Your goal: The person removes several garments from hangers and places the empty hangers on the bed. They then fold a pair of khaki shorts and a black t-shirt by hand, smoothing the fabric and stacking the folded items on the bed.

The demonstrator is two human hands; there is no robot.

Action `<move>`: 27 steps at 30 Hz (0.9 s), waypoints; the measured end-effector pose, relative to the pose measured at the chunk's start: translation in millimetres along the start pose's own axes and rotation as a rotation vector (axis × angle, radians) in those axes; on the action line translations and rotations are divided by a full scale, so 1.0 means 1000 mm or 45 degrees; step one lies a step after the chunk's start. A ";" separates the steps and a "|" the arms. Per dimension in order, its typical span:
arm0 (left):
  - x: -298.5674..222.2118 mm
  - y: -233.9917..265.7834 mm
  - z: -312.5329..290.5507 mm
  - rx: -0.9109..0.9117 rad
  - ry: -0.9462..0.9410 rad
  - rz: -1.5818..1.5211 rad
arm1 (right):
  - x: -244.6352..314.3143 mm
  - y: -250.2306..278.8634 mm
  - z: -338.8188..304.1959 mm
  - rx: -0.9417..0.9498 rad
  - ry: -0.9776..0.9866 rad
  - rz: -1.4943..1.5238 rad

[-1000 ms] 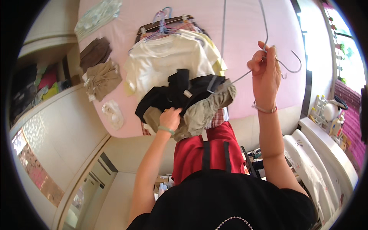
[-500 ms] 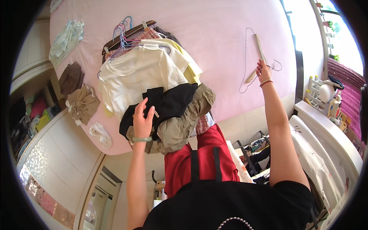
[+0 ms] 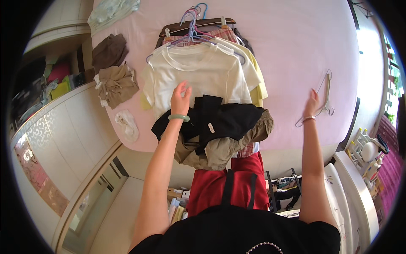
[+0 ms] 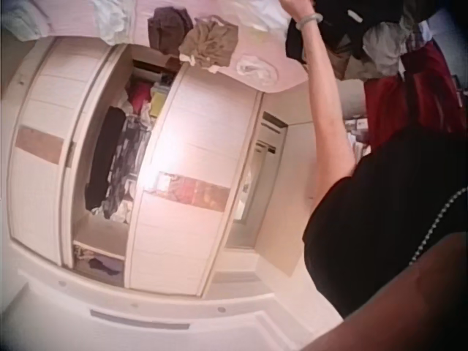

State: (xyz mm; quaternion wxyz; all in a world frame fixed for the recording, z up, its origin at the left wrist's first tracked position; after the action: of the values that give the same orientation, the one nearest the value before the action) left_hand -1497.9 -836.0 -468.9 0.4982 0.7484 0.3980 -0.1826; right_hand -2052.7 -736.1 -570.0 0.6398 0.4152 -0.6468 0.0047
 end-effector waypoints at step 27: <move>-0.015 0.074 0.037 -0.486 -0.376 0.098 | 0.312 -0.205 -0.279 1.373 0.979 -0.539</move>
State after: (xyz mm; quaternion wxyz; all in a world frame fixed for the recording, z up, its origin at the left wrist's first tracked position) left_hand -1445.1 -888.5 -430.7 0.6899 0.6205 0.3193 -0.1925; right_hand -1660.4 -885.9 -368.1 0.5150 0.7612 -0.1867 0.3471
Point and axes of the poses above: each hand's wrist, its own z-axis towards the middle knuckle, its own y-axis out of the back of the hand, x = y × z, the point moved 2 cm from there along z, towards the middle knuckle, and after that the axes turned 2 degrees about z, right-handed, at the moved point
